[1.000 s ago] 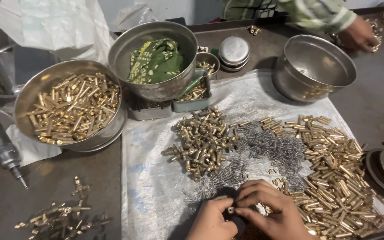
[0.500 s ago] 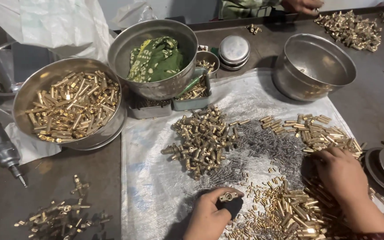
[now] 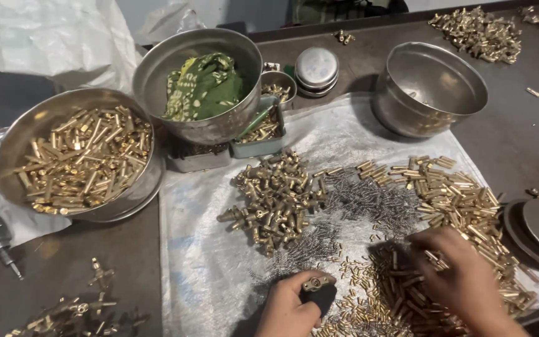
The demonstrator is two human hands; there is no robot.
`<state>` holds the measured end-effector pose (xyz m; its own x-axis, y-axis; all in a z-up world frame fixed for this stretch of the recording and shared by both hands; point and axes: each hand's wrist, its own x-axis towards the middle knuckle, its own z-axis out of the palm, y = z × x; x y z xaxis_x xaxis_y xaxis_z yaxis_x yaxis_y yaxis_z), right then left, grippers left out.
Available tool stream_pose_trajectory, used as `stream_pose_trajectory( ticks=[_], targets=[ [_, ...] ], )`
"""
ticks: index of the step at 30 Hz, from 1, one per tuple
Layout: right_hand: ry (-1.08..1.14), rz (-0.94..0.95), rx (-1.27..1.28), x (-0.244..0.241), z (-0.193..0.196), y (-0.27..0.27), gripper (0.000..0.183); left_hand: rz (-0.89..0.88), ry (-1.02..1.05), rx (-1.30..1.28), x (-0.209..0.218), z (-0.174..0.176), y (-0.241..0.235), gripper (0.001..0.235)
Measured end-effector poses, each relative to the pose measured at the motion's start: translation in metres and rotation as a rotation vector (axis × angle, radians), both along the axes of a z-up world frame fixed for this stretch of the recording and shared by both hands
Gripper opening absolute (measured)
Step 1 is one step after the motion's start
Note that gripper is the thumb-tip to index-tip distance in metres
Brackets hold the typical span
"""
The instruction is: Picking up and assembling small brass metal components by hand.
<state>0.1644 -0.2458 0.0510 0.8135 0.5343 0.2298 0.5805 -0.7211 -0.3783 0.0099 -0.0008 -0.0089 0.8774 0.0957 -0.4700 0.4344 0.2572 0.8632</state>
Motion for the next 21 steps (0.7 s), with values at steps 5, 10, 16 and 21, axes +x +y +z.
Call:
stream_pose_trajectory(
  ticks=[5, 10, 16, 21],
  targets=[
    [-0.099, -0.296, 0.110, 0.014, 0.011, -0.062, 0.031, 0.010, -0.044, -0.031, 0.000, -0.015, -0.004, 0.032],
    [-0.111, -0.452, 0.132, 0.025, -0.024, -0.104, 0.017, 0.021, -0.120, -0.016, -0.001, -0.019, -0.003, 0.023],
    [-0.006, -0.541, 0.242, 0.034, -0.037, -0.097, 0.025, 0.012, -0.040, 0.066, -0.001, -0.012, -0.003, 0.020],
    [0.644, -0.509, 0.636, 0.003, -0.010, -0.016, 0.027, 0.012, -0.193, 0.117, -0.003, 0.002, -0.002, 0.022]
  ],
)
